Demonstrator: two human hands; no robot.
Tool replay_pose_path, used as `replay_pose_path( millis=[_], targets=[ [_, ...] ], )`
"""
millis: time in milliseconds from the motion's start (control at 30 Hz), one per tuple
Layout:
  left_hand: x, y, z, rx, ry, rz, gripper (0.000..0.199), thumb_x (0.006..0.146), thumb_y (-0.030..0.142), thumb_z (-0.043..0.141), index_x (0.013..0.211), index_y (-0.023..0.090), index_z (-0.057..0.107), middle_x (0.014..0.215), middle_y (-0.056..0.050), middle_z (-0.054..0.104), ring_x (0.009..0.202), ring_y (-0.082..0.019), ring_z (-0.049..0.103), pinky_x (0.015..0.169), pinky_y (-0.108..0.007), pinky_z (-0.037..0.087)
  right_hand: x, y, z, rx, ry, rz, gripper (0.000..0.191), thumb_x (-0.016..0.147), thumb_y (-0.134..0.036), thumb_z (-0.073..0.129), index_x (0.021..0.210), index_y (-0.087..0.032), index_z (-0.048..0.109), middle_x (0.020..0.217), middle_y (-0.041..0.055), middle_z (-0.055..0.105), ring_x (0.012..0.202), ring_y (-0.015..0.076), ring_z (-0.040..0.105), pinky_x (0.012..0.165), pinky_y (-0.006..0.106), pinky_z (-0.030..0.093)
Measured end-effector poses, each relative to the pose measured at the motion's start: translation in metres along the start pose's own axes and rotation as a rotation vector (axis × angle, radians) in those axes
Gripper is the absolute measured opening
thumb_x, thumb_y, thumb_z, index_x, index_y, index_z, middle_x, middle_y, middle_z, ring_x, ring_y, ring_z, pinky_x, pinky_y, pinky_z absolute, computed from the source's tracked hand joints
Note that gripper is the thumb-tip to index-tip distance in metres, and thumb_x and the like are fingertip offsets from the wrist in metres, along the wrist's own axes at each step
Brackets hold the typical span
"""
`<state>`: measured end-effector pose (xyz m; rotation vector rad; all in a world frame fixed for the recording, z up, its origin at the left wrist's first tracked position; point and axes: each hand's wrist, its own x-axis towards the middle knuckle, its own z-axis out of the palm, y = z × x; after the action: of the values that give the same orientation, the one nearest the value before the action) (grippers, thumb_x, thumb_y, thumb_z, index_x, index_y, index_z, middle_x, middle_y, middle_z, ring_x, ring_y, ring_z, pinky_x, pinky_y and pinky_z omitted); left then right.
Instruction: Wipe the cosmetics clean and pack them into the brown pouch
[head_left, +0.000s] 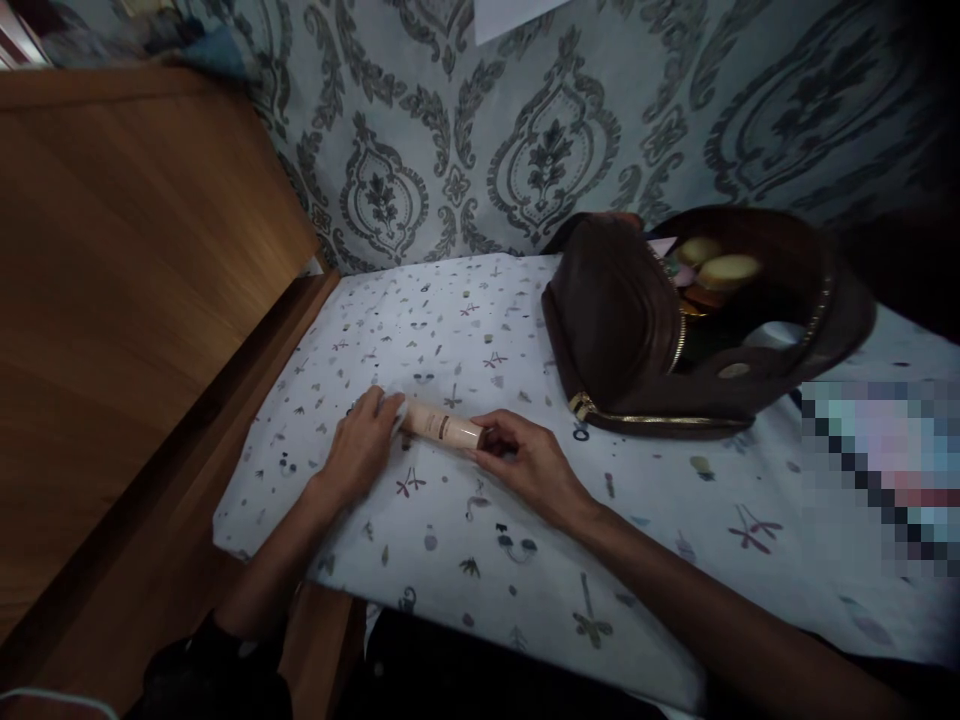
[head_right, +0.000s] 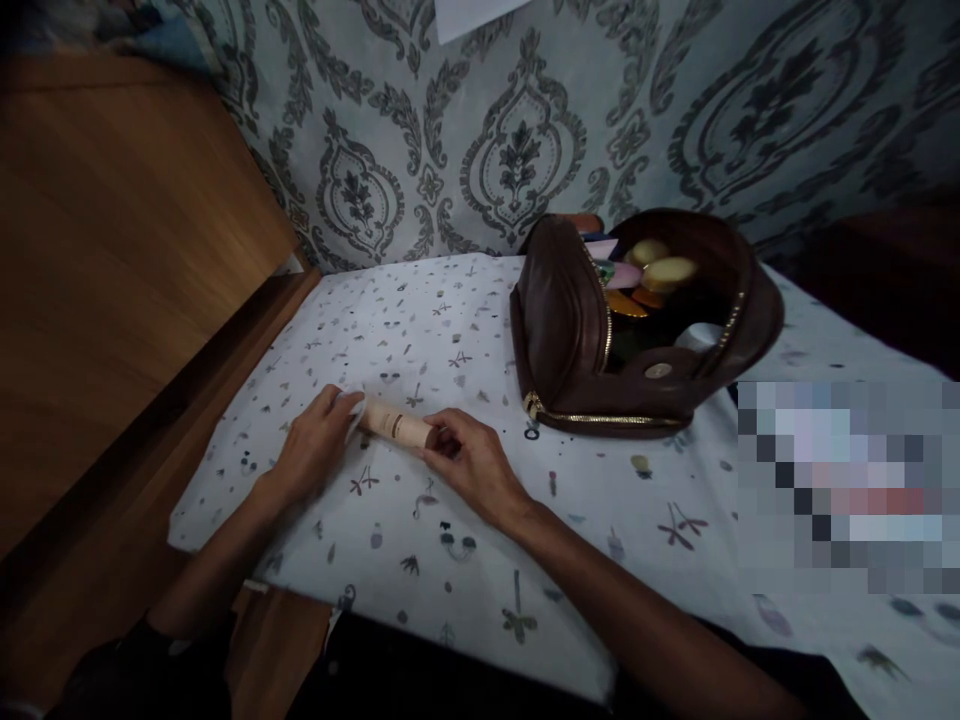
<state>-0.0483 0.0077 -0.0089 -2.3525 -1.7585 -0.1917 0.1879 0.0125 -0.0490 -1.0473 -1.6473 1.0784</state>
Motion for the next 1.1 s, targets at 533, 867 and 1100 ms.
replay_pose_path(
  millis=[533,867,1100],
  targets=[
    [-0.006,0.002,-0.003,-0.204,0.185,-0.015,0.032,0.098,0.020,0.037,0.125,0.019,0.054,0.100,-0.007,0.053,0.088,-0.020,0.056,0.073,-0.030,0.049,0.000,-0.002,0.001,0.128,0.013,0.046,0.028,0.073,-0.030,0.072,0.099,-0.021,0.066,0.085,0.0034,0.070,0.075,0.0178,0.069,0.068,0.029,0.058],
    [0.001,0.064,-0.021,0.055,0.051,0.324,0.039,0.095,0.008,0.034,0.132,0.018,0.045,0.101,-0.008,0.055,0.094,-0.021,0.059,0.060,-0.026,0.046,0.001,0.001,0.000,0.097,0.038,-0.066,0.021,0.074,-0.024,0.067,0.095,-0.021,0.066,0.087,0.0018,0.065,0.073,0.0152,0.065,0.069,0.028,0.056],
    [0.004,0.011,-0.016,-0.012,0.036,0.055,0.033,0.097,0.015,0.038,0.128,0.020,0.051,0.103,-0.007,0.054,0.088,-0.020,0.058,0.067,-0.028,0.049,0.000,0.005,-0.001,0.107,0.020,-0.056,0.025,0.074,-0.021,0.068,0.098,-0.022,0.067,0.092,0.0040,0.067,0.081,0.0174,0.066,0.076,0.033,0.058]
  ],
)
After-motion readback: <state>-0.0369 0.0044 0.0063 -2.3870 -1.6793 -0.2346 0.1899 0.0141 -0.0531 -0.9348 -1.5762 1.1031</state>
